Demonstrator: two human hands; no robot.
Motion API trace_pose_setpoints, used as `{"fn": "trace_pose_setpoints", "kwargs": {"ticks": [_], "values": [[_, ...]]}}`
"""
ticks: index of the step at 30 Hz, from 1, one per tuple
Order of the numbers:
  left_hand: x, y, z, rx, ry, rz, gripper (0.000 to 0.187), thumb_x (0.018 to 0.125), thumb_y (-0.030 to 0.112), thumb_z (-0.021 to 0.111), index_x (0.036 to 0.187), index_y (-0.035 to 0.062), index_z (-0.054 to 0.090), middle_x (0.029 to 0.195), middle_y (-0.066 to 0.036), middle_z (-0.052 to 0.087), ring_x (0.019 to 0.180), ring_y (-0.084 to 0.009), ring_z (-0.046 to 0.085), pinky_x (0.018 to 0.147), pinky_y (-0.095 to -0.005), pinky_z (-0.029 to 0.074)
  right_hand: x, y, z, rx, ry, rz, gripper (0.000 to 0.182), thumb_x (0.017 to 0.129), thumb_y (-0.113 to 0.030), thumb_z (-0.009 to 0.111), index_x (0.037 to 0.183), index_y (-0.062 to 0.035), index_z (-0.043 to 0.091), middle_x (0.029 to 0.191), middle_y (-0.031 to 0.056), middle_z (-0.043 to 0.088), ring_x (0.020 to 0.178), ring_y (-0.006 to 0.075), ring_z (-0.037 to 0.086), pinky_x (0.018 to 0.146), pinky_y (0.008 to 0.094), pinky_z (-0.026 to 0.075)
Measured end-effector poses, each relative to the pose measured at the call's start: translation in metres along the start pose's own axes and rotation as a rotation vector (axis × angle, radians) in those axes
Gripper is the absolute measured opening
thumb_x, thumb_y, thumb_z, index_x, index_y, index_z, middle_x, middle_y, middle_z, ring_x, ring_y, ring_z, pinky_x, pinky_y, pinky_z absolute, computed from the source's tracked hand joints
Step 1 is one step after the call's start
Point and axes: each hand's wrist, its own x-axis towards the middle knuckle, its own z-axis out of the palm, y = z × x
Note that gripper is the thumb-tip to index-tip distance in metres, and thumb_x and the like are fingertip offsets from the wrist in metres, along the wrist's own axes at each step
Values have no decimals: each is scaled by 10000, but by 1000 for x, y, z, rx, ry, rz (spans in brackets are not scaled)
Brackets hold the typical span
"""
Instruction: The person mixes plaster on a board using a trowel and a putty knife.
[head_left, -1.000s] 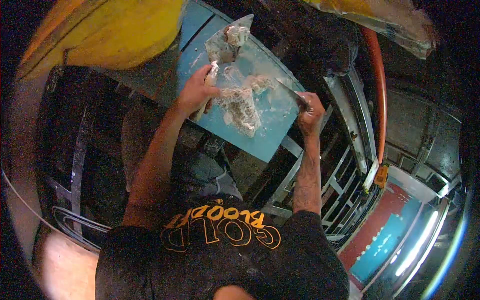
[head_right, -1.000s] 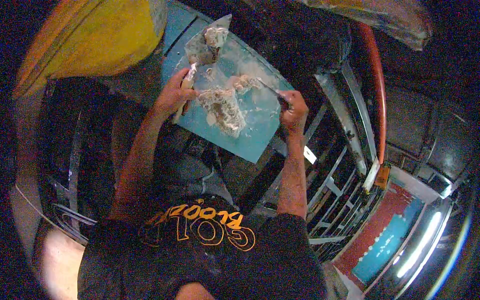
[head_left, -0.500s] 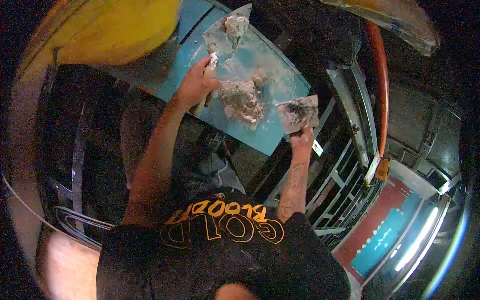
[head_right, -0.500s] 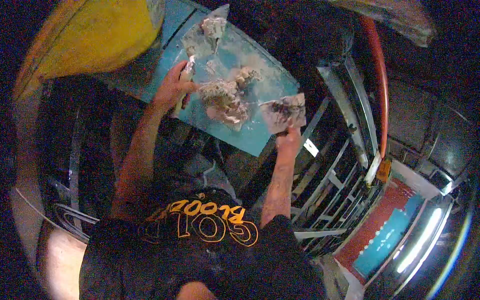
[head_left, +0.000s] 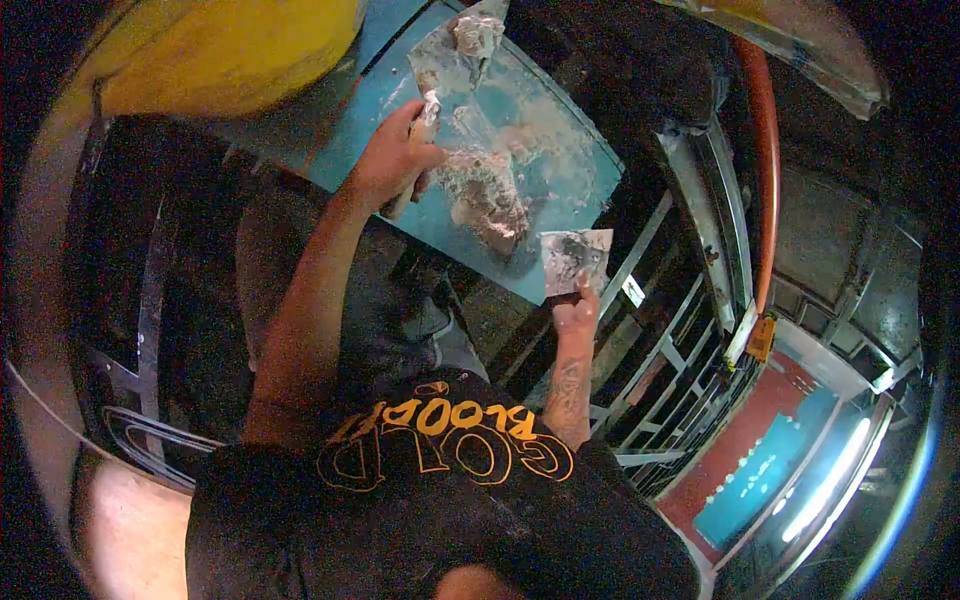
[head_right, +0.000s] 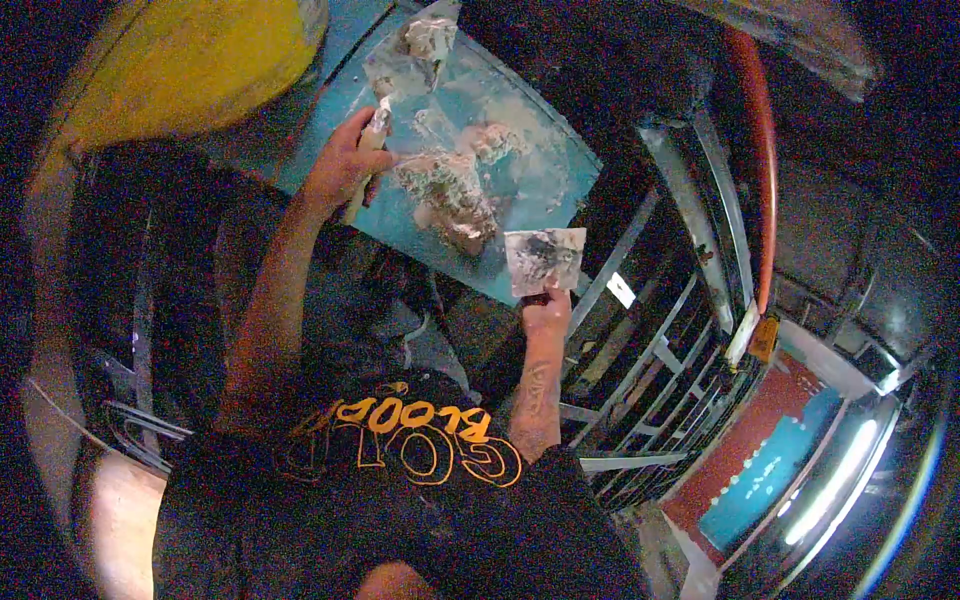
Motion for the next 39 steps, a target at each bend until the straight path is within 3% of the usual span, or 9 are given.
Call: {"fn": "trace_pose_setpoints", "kwargs": {"ticks": [7,10,11,14,15,19,26,30,39], "values": [[-1,1,0,-16,-1,29,479,742,59,611,1189,18,442,701,-63,537,452,-140,513,376,-303,418,-37,-10,3,-646,-268,-230,369,867,-123,578,1191,19,477,1126,108,564,1013,253,574,884,364,470],[-2,3,0,17,4,8,477,742,60,614,1186,19,444,694,-60,537,456,-138,512,381,-302,420,-60,2,1,-660,-137,-136,410,834,-93,619,1198,13,461,1090,91,569,971,231,582,837,342,489],[-2,4,0,19,2,10,479,742,60,614,1187,19,443,692,-61,538,456,-138,512,381,-303,420,-65,9,4,-402,-121,-93,393,812,-40,624,1172,3,471,1050,106,571,902,215,593,725,337,520],[-3,5,1,8,-1,10,483,742,60,614,1191,19,441,688,-64,541,456,-139,512,382,-306,420,-57,30,-14,-423,-44,-152,372,794,-9,630,1135,1,481,1025,117,573,826,216,608,595,330,519],[-3,5,2,-5,2,6,484,743,61,614,1193,19,440,687,-65,543,456,-139,513,381,-306,419,-54,38,-6,-438,44,-221,324,779,8,641,1075,0,509,961,113,591,729,199,611,492,311,471],[-5,7,3,34,28,7,487,742,55,611,1195,15,436,689,-67,544,455,-139,514,376,-309,415,-52,50,41,-324,112,-366,270,775,5,663,1019,0,548,869,72,613,655,150,596,440,265,402],[-1,6,1,1,-23,10,578,734,70,645,1254,33,398,676,-49,515,432,-130,491,341,-295,394,-16,48,71,-330,168,-230,462,747,32,680,1157,-41,481,1008,86,605,737,164,624,460,267,477],[-2,9,1,12,0,6,487,737,47,620,1184,18,430,680,-62,533,440,-139,508,349,-301,395,-3,38,80,-280,10,-360,521,727,19,691,1199,-33,475,1003,90,609,714,169,631,439,252,471],[4,-3,2,12,0,17,568,725,83,649,1229,29,392,672,-53,510,428,-142,496,329,-295,401,-33,49,86,-241,112,-299,424,771,21,626,1171,8,487,904,97,618,702,176,621,503,290,481]]}}
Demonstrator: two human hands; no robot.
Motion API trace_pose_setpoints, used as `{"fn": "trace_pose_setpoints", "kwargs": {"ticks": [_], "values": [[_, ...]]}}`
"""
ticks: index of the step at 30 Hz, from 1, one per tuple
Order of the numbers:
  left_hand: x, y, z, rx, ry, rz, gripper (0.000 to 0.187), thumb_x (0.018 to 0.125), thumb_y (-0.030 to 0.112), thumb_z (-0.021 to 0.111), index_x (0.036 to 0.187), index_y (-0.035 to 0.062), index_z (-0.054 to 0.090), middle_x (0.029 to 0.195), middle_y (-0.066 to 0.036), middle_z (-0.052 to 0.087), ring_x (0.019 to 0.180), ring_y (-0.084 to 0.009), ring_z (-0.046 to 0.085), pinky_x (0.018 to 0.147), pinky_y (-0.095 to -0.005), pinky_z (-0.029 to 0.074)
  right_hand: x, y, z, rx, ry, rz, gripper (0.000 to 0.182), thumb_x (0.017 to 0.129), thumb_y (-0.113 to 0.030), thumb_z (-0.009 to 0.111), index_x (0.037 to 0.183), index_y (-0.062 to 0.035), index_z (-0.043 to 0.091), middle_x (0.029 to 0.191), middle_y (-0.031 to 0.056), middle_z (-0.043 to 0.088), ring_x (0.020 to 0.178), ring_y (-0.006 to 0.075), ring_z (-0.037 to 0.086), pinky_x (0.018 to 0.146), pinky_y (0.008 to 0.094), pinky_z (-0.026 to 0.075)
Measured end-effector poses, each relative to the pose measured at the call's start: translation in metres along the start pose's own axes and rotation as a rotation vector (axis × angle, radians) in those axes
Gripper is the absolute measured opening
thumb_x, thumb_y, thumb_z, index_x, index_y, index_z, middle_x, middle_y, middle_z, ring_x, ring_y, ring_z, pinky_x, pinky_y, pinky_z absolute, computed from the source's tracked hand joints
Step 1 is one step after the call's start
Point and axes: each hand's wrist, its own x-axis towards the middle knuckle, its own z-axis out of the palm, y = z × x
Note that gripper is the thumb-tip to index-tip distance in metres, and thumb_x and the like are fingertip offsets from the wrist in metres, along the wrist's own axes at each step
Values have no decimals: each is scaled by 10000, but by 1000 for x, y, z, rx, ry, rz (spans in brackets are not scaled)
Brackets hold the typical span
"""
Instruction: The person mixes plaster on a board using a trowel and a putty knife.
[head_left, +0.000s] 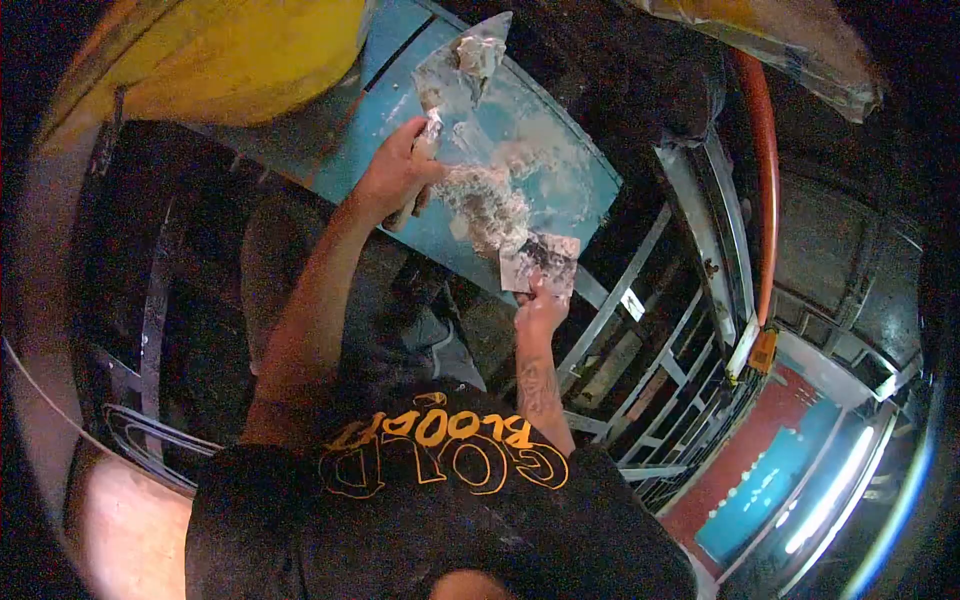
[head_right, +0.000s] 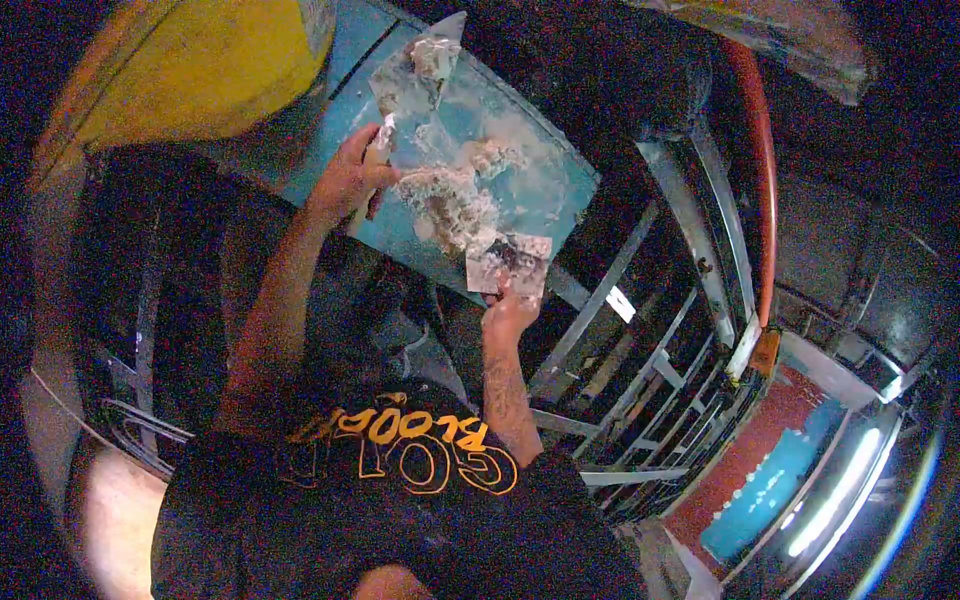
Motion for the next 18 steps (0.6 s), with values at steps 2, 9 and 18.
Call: {"fn": "trace_pose_setpoints", "kwargs": {"ticks": [2,9,18], "values": [[-2,-3,2,-12,-15,-6,554,723,94,652,1215,37,403,678,-54,511,430,-144,496,331,-296,403,1,-8,7,-71,48,16,473,751,61,600,1201,26,458,981,104,602,737,179,613,524,298,483],[-5,3,1,21,-3,-11,558,715,75,631,1226,36,411,731,-56,524,462,-141,511,367,-297,414,49,-4,21,154,8,-52,528,686,136,574,1191,24,470,1057,132,573,856,252,628,692,385,571],[0,-7,1,45,41,92,534,710,65,627,1208,27,437,755,-72,552,471,-148,519,393,-303,419,65,-61,51,22,-101,-162,523,684,150,614,1181,40,492,1112,133,577,988,236,585,833,386,513]]}}
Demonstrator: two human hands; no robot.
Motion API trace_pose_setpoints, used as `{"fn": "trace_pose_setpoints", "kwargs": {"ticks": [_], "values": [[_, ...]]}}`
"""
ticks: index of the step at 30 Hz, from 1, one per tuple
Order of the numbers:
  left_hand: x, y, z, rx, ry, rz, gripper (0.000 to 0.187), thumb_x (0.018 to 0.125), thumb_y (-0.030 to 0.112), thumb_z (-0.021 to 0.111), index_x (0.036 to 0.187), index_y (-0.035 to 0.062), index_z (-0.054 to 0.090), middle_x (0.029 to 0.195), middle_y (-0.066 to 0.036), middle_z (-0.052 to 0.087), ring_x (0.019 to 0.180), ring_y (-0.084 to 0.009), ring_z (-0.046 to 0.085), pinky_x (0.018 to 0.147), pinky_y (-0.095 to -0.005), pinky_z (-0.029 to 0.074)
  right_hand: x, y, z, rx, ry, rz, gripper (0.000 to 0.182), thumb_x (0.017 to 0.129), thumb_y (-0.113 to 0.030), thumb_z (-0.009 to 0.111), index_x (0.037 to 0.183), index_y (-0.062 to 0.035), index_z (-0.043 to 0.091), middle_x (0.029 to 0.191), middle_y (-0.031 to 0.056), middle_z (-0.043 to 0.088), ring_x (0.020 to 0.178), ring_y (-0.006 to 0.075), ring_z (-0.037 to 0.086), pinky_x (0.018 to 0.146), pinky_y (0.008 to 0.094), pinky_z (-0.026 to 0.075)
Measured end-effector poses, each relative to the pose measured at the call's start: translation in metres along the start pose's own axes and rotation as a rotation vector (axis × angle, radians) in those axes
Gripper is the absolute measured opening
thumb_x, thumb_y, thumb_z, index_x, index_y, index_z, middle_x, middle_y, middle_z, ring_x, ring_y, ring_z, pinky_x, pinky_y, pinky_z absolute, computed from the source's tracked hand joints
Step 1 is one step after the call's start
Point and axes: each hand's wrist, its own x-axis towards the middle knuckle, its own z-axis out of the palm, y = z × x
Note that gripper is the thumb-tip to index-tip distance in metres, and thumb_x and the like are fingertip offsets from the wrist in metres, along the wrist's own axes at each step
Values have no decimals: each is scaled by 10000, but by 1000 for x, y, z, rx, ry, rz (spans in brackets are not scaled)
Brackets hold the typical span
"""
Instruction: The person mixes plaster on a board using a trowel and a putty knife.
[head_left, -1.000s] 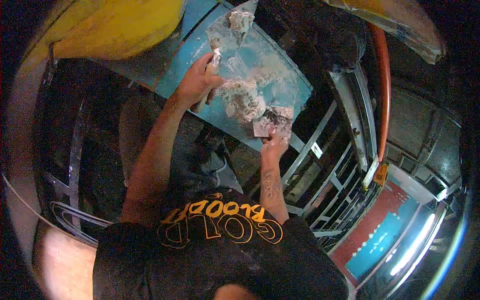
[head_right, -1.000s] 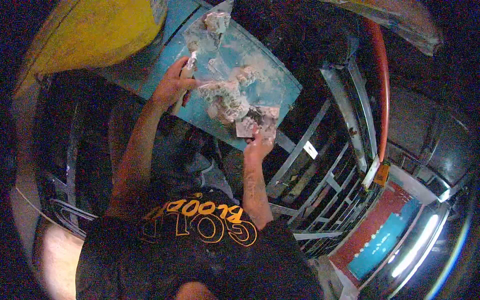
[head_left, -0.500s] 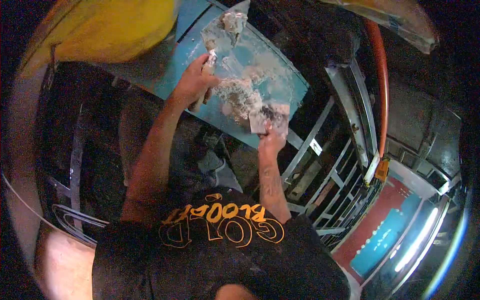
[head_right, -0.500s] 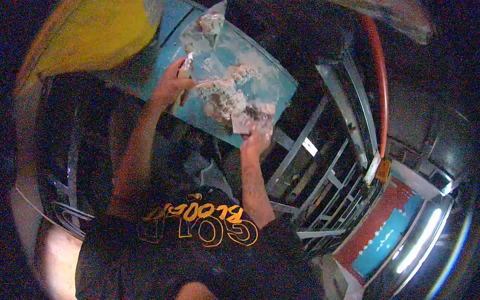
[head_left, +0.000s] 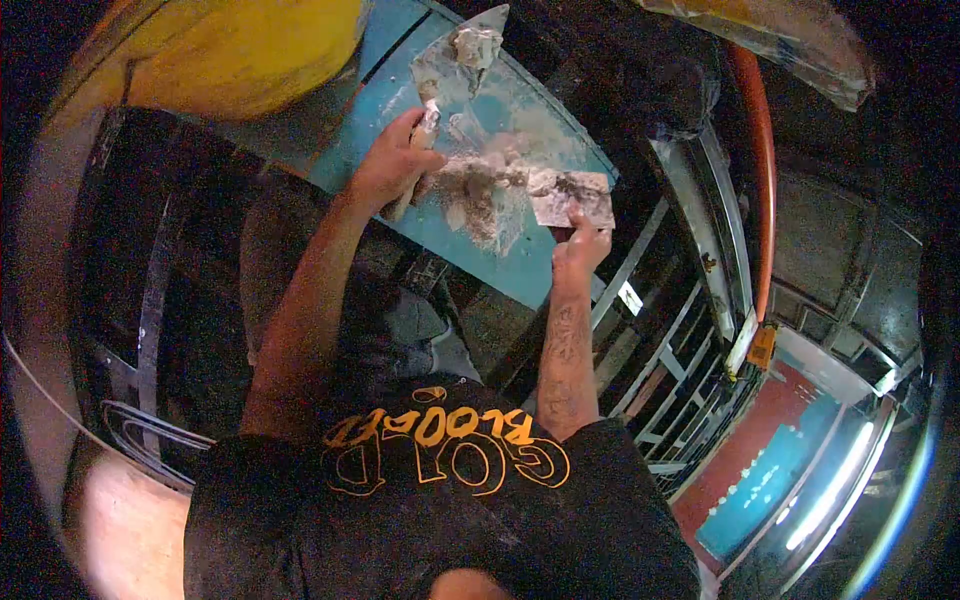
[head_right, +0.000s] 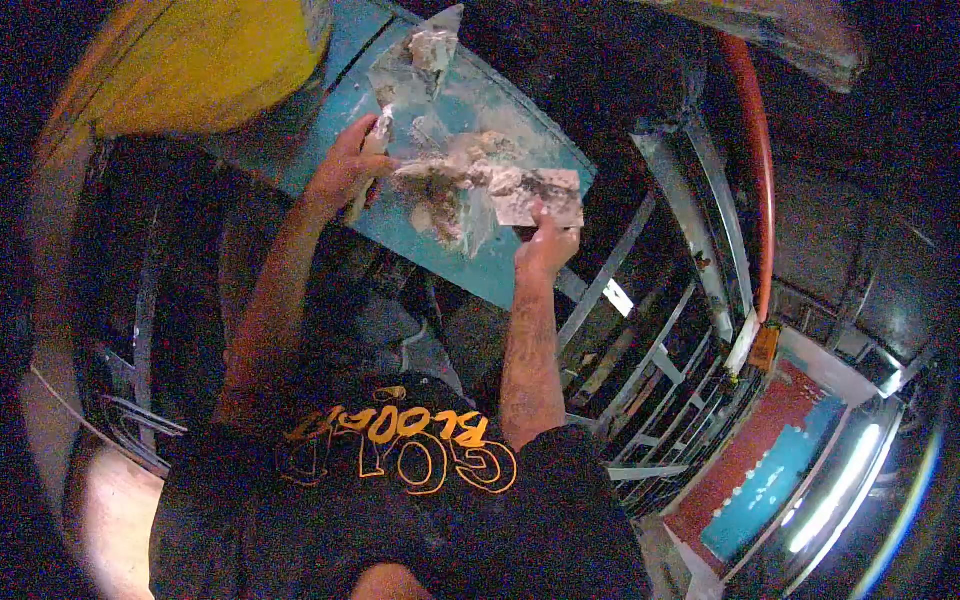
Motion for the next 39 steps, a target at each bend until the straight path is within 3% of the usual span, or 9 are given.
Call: {"fn": "trace_pose_setpoints", "kwargs": {"ticks": [3,8,15,21,22,25,26,34,39], "values": [[-6,14,2,-22,-12,-68,500,707,49,614,1181,16,458,722,-70,550,465,-149,521,385,-309,416,17,-2,10,-162,-113,-229,520,690,137,610,1185,28,493,1134,120,570,956,241,594,835,366,509],[-5,11,3,-60,19,-85,503,711,37,602,1186,9,443,689,-66,537,442,-148,507,368,-313,404,24,-37,47,-639,-203,-701,241,763,-20,658,984,42,585,888,98,639,771,167,606,688,296,494],[1,3,-2,-80,-73,-104,600,705,79,653,1245,29,396,721,-57,523,434,-152,491,347,-313,401,26,-57,60,-1005,-462,-1043,111,745,-67,649,780,-7,562,667,129,563,611,253,580,579,333,448],[3,-5,-7,-112,-40,-39,641,716,67,646,1292,39,365,709,-60,524,430,-152,486,340,-319,398,31,-65,48,-1062,-590,-996,75,775,28,552,838,-13,550,768,150,548,694,285,570,622,317,445],[1,-2,-7,-119,-41,-54,655,717,65,646,1304,39,357,711,-60,526,434,-151,487,343,-320,400,26,-67,51,-996,-645,-872,225,715,102,510,895,-24,564,849,156,570,768,319,585,676,342,461],[-2,6,-5,-88,-8,-101,689,716,68,650,1329,39,337,722,-61,529,447,-149,490,359,-314,412,38,-56,44,-1200,-851,-1122,328,657,86,522,946,-61,578,867,132,581,774,351,577,687,388,473],[0,5,-5,-75,-1,-70,646,709,64,639,1296,36,372,744,-67,544,473,-146,508,392,-306,427,39,-52,41,-1309,-919,-1029,411,624,101,537,988,-77,604,900,123,593,847,347,583,740,414,470],[2,3,-4,-17,32,-57,528,690,54,619,1192,7,462,824,-78,585,583,-152,564,509,-292,472,28,-30,28,-1419,-883,-1022,387,619,112,540,940,-82,637,977,98,624,873,331,587,723,390,470],[4,1,-5,-4,27,-16,606,696,70,642,1250,6,404,814,-84,569,518,-150,533,426,-302,434,38,-44,18,-1333,-879,-892,431,590,139,475,933,-60,645,968,116,643,897,326,605,768,368,488]]}}
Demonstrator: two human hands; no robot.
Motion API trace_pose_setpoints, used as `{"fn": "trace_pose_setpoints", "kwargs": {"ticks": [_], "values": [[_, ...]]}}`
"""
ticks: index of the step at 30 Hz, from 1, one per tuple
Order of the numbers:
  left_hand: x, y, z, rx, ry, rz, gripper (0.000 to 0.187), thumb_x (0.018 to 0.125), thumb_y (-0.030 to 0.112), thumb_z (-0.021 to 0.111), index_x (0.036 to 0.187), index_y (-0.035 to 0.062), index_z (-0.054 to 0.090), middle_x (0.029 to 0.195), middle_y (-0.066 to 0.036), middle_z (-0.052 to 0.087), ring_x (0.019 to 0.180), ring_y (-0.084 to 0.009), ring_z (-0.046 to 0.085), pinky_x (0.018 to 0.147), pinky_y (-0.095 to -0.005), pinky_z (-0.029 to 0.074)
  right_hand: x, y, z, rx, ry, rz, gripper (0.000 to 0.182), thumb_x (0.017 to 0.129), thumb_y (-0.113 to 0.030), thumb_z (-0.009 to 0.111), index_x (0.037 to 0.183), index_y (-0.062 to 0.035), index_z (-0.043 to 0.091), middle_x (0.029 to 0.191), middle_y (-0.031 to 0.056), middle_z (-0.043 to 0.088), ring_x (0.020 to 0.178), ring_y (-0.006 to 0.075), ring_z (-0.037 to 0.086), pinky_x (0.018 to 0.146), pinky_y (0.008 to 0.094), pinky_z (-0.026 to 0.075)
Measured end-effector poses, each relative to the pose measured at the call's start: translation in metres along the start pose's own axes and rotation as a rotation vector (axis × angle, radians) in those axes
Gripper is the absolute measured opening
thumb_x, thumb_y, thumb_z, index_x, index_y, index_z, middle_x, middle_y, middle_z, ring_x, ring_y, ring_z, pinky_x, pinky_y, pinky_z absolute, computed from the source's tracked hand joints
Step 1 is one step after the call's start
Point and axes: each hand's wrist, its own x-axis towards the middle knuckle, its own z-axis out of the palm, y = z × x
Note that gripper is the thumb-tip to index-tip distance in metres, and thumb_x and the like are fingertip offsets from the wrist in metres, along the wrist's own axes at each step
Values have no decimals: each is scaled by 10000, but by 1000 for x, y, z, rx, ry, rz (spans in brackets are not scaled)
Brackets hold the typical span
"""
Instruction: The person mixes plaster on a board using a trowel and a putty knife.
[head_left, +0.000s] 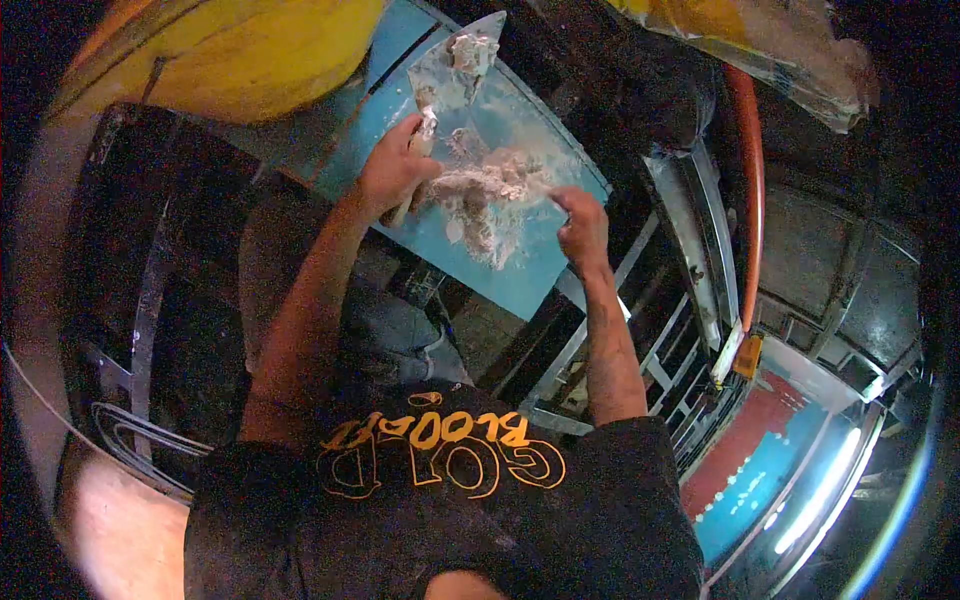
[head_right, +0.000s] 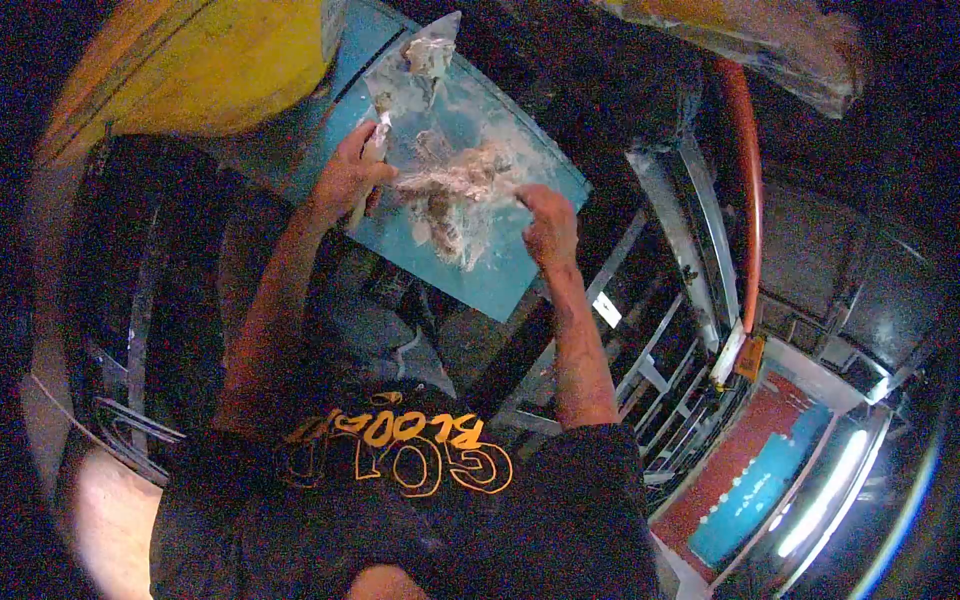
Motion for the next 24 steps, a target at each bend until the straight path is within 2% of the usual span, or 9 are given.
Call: {"fn": "trace_pose_setpoints", "kwargs": {"ticks": [1,4,7,9,12,15,18,19,24], "values": [[1,-1,0,-11,-6,1,631,695,74,648,1267,7,390,814,-86,566,504,-150,527,410,-307,428,8,2,-4,39,78,-35,447,587,136,443,940,-48,646,959,128,649,908,323,613,786,361,491],[0,-2,-1,-75,-61,-24,665,684,79,656,1284,3,380,820,-88,566,495,-151,523,402,-316,428,32,-2,-7,39,107,-54,441,596,125,441,944,-51,648,973,125,645,918,324,613,786,354,493],[-7,9,1,-108,-65,-62,540,693,56,617,1202,15,442,737,-71,555,480,-146,525,431,-305,440,33,-5,11,-168,-28,-24,408,619,103,484,942,-78,656,997,115,639,915,324,612,772,372,494],[-3,1,3,1,2,51,548,692,57,618,1208,17,436,730,-71,551,466,-145,518,413,-304,431,30,-3,13,-216,-159,31,380,640,98,513,933,-95,660,997,112,638,907,317,614,766,385,494],[-1,1,-1,11,-5,23,559,692,59,620,1217,21,432,728,-72,551,466,-147,519,412,-305,431,19,10,7,-84,-65,-114,390,635,115,507,924,-96,663,987,111,640,899,314,619,755,376,502],[-2,6,0,-15,-28,-36,565,692,61,619,1225,25,433,723,-74,552,471,-148,522,418,-306,435,33,25,-2,-87,25,-117,337,596,48,572,886,-99,662,897,93,637,797,307,627,679,384,506],[-5,7,1,-26,-54,-87,581,695,61,615,1243,30,425,717,-78,554,470,-150,522,415,-311,436,51,18,2,-117,53,24,356,664,79,475,919,-82,664,957,113,649,889,303,629,759,375,507],[-6,7,1,-29,-70,-107,588,697,60,614,1251,32,420,716,-79,554,469,-151,521,413,-313,435,55,20,12,-65,52,-31,336,684,58,461,912,-76,668,926,113,658,873,307,632,763,383,505],[-2,3,2,16,-47,-65,614,714,58,609,1288,44,393,707,-91,555,461,-156,518,384,-320,421,25,14,20,-112,5,-170,400,598,105,514,913,-82,676,925,124,660,839,323,628,720,390,505]]}}
